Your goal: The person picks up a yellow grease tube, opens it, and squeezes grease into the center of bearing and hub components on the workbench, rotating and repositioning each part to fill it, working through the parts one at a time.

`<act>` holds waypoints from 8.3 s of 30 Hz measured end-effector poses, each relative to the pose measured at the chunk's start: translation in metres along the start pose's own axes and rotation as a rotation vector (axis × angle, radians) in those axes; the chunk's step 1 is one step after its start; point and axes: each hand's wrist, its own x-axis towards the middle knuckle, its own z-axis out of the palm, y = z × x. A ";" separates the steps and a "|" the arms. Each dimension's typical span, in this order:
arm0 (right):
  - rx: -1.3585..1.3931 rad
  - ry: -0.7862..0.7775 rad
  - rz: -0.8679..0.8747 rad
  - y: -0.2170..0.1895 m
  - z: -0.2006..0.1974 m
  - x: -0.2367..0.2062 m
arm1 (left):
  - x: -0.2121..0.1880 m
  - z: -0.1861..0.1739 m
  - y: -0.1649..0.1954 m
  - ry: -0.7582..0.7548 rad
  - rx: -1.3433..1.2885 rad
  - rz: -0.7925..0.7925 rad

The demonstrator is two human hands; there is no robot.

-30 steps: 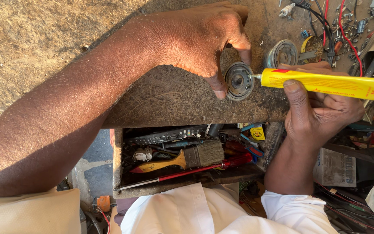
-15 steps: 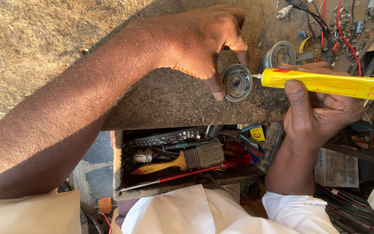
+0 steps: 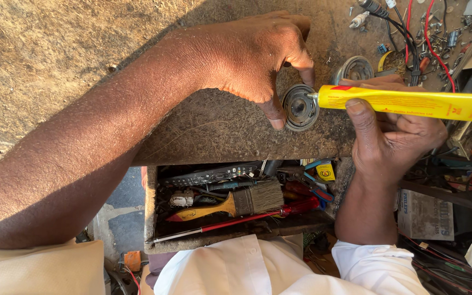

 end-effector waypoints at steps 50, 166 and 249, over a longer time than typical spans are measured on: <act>-0.015 -0.032 -0.074 0.003 0.010 0.007 | 0.001 0.002 -0.003 -0.010 0.054 -0.027; -0.032 0.006 -0.089 0.000 0.024 0.001 | -0.002 0.003 -0.003 0.024 0.054 -0.029; 0.021 0.017 -0.094 0.007 0.017 0.008 | 0.001 -0.001 -0.010 0.007 0.012 0.014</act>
